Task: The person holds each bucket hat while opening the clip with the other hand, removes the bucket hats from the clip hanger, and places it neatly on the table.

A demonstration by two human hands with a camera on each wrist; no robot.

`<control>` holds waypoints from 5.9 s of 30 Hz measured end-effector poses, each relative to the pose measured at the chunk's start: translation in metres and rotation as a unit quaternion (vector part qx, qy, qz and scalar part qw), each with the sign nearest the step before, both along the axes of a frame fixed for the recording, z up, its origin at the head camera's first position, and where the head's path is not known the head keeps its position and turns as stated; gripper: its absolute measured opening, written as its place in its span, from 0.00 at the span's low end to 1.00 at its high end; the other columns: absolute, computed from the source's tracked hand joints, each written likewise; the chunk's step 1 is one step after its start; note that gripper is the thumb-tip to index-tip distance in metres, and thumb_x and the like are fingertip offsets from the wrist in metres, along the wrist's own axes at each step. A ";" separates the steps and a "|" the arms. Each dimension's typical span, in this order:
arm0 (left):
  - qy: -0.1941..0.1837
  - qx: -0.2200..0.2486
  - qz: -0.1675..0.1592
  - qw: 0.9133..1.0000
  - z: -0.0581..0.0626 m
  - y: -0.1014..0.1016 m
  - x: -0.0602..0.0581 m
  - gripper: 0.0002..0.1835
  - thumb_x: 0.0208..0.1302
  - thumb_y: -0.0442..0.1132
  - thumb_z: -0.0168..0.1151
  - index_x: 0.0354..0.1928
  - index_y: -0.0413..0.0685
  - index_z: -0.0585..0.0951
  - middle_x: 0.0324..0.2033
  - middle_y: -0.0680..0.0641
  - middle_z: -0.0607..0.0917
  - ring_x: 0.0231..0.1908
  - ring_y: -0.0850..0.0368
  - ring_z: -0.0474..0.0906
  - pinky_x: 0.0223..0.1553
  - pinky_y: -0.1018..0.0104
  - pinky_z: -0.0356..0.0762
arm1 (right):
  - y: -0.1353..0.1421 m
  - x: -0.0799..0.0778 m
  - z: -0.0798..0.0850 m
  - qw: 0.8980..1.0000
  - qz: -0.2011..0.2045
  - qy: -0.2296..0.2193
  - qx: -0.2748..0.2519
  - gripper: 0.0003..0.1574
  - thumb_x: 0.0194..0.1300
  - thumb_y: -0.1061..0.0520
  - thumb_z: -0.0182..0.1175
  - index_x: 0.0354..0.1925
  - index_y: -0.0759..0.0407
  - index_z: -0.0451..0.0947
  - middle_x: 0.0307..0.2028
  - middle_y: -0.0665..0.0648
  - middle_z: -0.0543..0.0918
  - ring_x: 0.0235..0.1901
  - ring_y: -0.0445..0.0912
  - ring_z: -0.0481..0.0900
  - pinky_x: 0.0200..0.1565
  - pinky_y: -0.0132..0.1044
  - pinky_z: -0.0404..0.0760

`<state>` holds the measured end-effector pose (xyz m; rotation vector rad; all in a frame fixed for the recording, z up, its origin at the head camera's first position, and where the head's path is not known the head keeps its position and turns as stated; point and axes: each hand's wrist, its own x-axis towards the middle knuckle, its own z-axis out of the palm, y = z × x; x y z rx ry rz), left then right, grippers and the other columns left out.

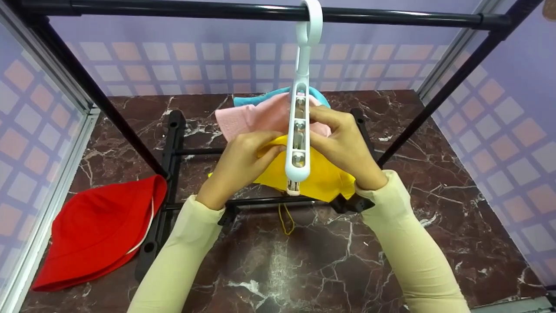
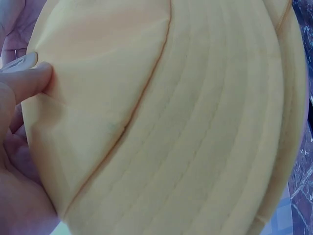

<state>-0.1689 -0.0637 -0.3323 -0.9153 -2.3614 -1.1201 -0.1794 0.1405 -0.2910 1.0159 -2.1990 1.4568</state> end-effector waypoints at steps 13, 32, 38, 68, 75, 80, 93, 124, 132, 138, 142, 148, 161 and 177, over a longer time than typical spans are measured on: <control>0.019 0.011 0.005 1.000 -0.004 0.002 0.001 0.10 0.64 0.34 0.62 0.43 0.36 0.84 0.38 0.42 0.88 0.33 0.53 0.81 0.40 0.63 0.80 | 0.002 0.000 0.000 1.000 0.005 -0.009 -0.003 0.11 0.63 0.65 0.62 0.44 0.66 0.84 0.43 0.61 0.87 0.42 0.40 0.81 0.50 0.34 0.77; 0.030 0.011 0.004 0.999 -0.006 0.006 -0.001 0.09 0.64 0.35 0.63 0.42 0.37 0.84 0.34 0.44 0.87 0.29 0.55 0.78 0.35 0.64 0.78 | 0.005 -0.002 -0.001 0.999 0.004 -0.033 -0.010 0.10 0.63 0.65 0.62 0.42 0.64 0.86 0.40 0.65 0.86 0.37 0.39 0.78 0.45 0.31 0.75; 0.030 0.012 0.005 0.999 -0.008 0.007 -0.001 0.09 0.64 0.35 0.63 0.42 0.37 0.84 0.34 0.44 0.87 0.29 0.55 0.78 0.35 0.64 0.78 | 0.005 -0.003 -0.002 0.999 0.004 -0.044 -0.018 0.10 0.64 0.64 0.61 0.43 0.65 0.85 0.41 0.66 0.86 0.38 0.40 0.79 0.46 0.32 0.76; 0.010 0.005 0.015 1.000 -0.011 0.010 -0.001 0.10 0.65 0.36 0.62 0.43 0.38 0.85 0.37 0.44 0.88 0.33 0.54 0.81 0.39 0.63 0.80 | 0.003 -0.003 -0.002 0.994 -0.004 -0.072 -0.078 0.08 0.62 0.67 0.62 0.37 0.72 0.85 0.33 0.58 0.87 0.34 0.44 0.77 0.38 0.31 0.73; 0.009 0.004 0.018 1.000 -0.012 0.010 0.000 0.10 0.65 0.37 0.62 0.43 0.38 0.85 0.37 0.45 0.88 0.33 0.54 0.81 0.39 0.62 0.80 | 0.002 -0.004 -0.003 0.994 -0.002 -0.071 -0.085 0.08 0.63 0.67 0.61 0.36 0.74 0.84 0.29 0.40 0.85 0.32 0.42 0.75 0.35 0.30 0.70; 0.012 0.002 0.018 1.000 -0.013 0.010 0.001 0.10 0.65 0.37 0.62 0.42 0.39 0.85 0.36 0.45 0.88 0.32 0.55 0.81 0.39 0.63 0.80 | 0.002 -0.003 -0.003 0.994 -0.005 -0.073 -0.087 0.08 0.62 0.67 0.61 0.36 0.73 0.85 0.30 0.44 0.86 0.32 0.41 0.75 0.35 0.30 0.71; 0.013 0.003 0.018 1.000 -0.016 0.008 0.003 0.09 0.64 0.37 0.63 0.41 0.39 0.85 0.33 0.46 0.87 0.30 0.56 0.79 0.36 0.63 0.78 | 0.000 -0.001 -0.004 0.992 -0.004 -0.086 -0.090 0.08 0.63 0.64 0.62 0.35 0.69 0.86 0.34 0.62 0.87 0.36 0.46 0.78 0.37 0.32 0.73; 0.010 0.013 0.013 1.000 -0.022 -0.001 0.007 0.10 0.64 0.36 0.63 0.43 0.40 0.85 0.35 0.46 0.88 0.30 0.56 0.78 0.36 0.64 0.78 | 0.001 0.003 -0.006 0.992 0.012 -0.112 -0.057 0.12 0.60 0.62 0.64 0.44 0.65 0.84 0.40 0.66 0.85 0.39 0.46 0.78 0.47 0.35 0.76; -0.003 0.012 0.024 1.000 -0.025 -0.008 0.010 0.10 0.65 0.37 0.62 0.43 0.39 0.85 0.36 0.45 0.88 0.33 0.54 0.81 0.39 0.62 0.79 | 0.003 0.003 -0.007 0.994 0.002 -0.104 -0.040 0.13 0.61 0.64 0.63 0.45 0.65 0.84 0.40 0.57 0.86 0.36 0.43 0.77 0.41 0.31 0.75; -0.001 0.013 0.023 1.000 -0.027 -0.012 0.012 0.10 0.65 0.38 0.62 0.42 0.39 0.85 0.34 0.45 0.88 0.31 0.55 0.79 0.37 0.63 0.78 | 0.006 0.002 -0.008 0.993 0.011 -0.109 -0.050 0.12 0.62 0.63 0.63 0.45 0.66 0.83 0.39 0.55 0.86 0.36 0.44 0.77 0.40 0.32 0.78; -0.007 0.012 0.023 1.000 -0.029 -0.015 0.014 0.10 0.65 0.38 0.62 0.42 0.40 0.85 0.35 0.46 0.88 0.32 0.56 0.81 0.38 0.64 0.79 | 0.006 0.003 -0.010 0.991 0.028 -0.113 -0.062 0.11 0.63 0.63 0.62 0.43 0.66 0.83 0.38 0.53 0.85 0.34 0.51 0.81 0.41 0.37 0.83; -0.023 0.016 0.025 0.999 -0.028 -0.020 0.018 0.09 0.65 0.37 0.62 0.42 0.41 0.86 0.36 0.46 0.88 0.34 0.56 0.82 0.40 0.63 0.79 | 0.005 0.005 -0.010 0.989 0.028 -0.120 -0.080 0.14 0.60 0.67 0.63 0.46 0.67 0.83 0.41 0.55 0.85 0.38 0.49 0.80 0.41 0.35 0.81; -0.039 0.013 0.027 0.999 -0.030 -0.030 0.024 0.09 0.65 0.37 0.61 0.40 0.40 0.85 0.35 0.46 0.88 0.34 0.56 0.81 0.40 0.64 0.79 | 0.004 0.009 -0.006 0.987 0.035 -0.127 -0.097 0.20 0.58 0.67 0.66 0.51 0.67 0.80 0.44 0.54 0.86 0.43 0.55 0.78 0.46 0.36 0.79; -0.063 0.005 0.037 0.997 -0.029 -0.049 0.031 0.10 0.64 0.37 0.62 0.42 0.39 0.85 0.37 0.45 0.88 0.35 0.56 0.82 0.40 0.63 0.81 | 0.005 0.013 -0.009 0.990 0.005 -0.104 -0.097 0.25 0.56 0.65 0.68 0.53 0.71 0.78 0.44 0.60 0.85 0.39 0.44 0.80 0.44 0.34 0.80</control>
